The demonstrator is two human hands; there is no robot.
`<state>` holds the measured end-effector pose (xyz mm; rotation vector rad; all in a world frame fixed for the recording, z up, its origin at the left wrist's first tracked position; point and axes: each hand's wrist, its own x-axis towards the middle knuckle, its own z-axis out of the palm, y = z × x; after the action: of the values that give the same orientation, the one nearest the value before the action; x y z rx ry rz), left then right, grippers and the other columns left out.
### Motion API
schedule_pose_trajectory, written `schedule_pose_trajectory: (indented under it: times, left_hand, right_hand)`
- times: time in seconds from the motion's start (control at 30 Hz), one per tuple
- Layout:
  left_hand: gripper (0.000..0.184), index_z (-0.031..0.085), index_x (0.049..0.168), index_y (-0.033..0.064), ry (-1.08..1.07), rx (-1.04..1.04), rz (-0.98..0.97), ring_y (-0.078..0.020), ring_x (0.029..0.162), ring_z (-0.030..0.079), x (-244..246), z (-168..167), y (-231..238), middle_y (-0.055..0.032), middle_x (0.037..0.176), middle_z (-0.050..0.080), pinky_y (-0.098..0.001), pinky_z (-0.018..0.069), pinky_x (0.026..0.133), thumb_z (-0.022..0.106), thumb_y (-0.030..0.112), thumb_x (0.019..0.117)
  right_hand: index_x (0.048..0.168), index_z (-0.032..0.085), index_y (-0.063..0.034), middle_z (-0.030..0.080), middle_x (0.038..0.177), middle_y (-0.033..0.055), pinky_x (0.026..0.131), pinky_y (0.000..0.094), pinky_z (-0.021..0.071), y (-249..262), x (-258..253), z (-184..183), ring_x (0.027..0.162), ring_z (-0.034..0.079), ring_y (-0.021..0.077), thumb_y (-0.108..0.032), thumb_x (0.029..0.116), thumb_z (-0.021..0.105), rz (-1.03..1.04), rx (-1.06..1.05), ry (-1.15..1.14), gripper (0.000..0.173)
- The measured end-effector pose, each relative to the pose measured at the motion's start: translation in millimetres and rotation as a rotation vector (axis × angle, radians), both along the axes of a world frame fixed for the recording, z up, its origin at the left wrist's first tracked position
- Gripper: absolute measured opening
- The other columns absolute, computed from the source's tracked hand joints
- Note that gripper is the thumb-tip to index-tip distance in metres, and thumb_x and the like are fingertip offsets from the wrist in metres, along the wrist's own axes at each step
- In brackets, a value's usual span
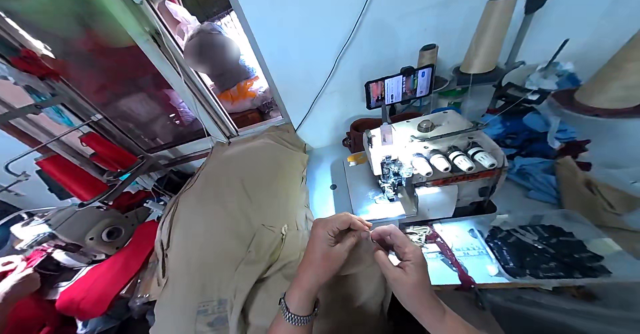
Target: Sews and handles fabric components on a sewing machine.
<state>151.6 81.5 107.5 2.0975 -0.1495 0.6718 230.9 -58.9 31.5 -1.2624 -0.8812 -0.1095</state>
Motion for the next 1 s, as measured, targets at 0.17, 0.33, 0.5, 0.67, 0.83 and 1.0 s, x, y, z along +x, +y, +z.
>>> schedule_pose_trajectory:
  times: [0.17, 0.33, 0.5, 0.67, 0.83, 1.0]
  left_hand:
    - [0.008, 0.075, 0.092, 0.0034, -0.003, 0.068, -0.011, -0.0097, 0.099, 0.071, -3, 0, 1, -0.0026, 0.101, 0.076, -0.0284, 0.0586, 0.091, 0.067, 0.004, 0.0933]
    - [0.01, 0.073, 0.093, 0.0024, 0.069, -0.045, -0.012, -0.0108, 0.093, 0.073, -4, 1, 7, -0.0041, 0.097, 0.076, -0.0287, 0.06, 0.087, 0.063, 0.002, 0.0933]
    - [0.009, 0.074, 0.095, 0.0013, 0.078, -0.04, -0.059, -0.012, 0.098, 0.073, -8, 3, 8, -0.005, 0.101, 0.077, -0.0296, 0.0598, 0.091, 0.065, 0.0, 0.0934]
    - [0.008, 0.075, 0.094, 0.0024, 0.027, 0.03, -0.046, -0.0099, 0.099, 0.072, -11, 5, 7, -0.0036, 0.1, 0.077, -0.0278, 0.0588, 0.092, 0.067, 0.002, 0.0943]
    - [0.009, 0.075, 0.094, 0.0029, 0.028, 0.05, -0.016, -0.0096, 0.096, 0.072, -13, 3, 6, -0.0031, 0.099, 0.076, -0.0278, 0.0591, 0.091, 0.067, 0.006, 0.0962]
    - [0.009, 0.075, 0.092, 0.0047, 0.003, 0.045, 0.003, -0.0115, 0.1, 0.073, -13, 1, 5, -0.0031, 0.1, 0.077, -0.0293, 0.0592, 0.093, 0.067, 0.006, 0.0955]
  right_hand:
    - [0.087, 0.071, -0.0063, 0.066, 0.079, -0.003, 0.065, 0.0152, 0.0468, -14, 5, -18, 0.072, 0.058, -0.002, -0.005, 0.0873, 0.05, 0.084, -0.15, -0.002, 0.021]
    - [0.093, 0.075, -0.0075, 0.072, 0.101, -0.0012, 0.083, 0.0215, 0.054, -27, 6, -38, 0.096, 0.065, 0.003, -0.008, 0.0915, 0.053, 0.373, -0.161, 0.198, 0.023]
    - [0.107, 0.072, -0.003, 0.071, 0.102, 0.0026, 0.08, 0.0238, 0.0591, -16, -2, -10, 0.09, 0.069, 0.0081, -0.006, 0.0911, 0.069, 0.367, 0.038, 0.276, 0.016]
    - [0.112, 0.065, -0.0052, 0.072, 0.108, 0.0051, 0.083, 0.026, 0.0607, 0, -6, -1, 0.095, 0.07, 0.0116, -0.008, 0.0917, 0.071, 0.142, 0.103, 0.108, 0.021]
    - [0.102, 0.071, -0.0061, 0.071, 0.102, 0.0038, 0.071, 0.0185, 0.0569, 3, -5, 2, 0.083, 0.066, 0.0051, -0.007, 0.0929, 0.066, 0.117, 0.072, 0.063, 0.01]
    - [0.103, 0.069, -0.005, 0.07, 0.096, 0.001, 0.067, 0.0166, 0.0553, 2, -9, 2, 0.078, 0.065, 0.0026, -0.003, 0.0906, 0.066, 0.111, 0.084, 0.079, 0.013]
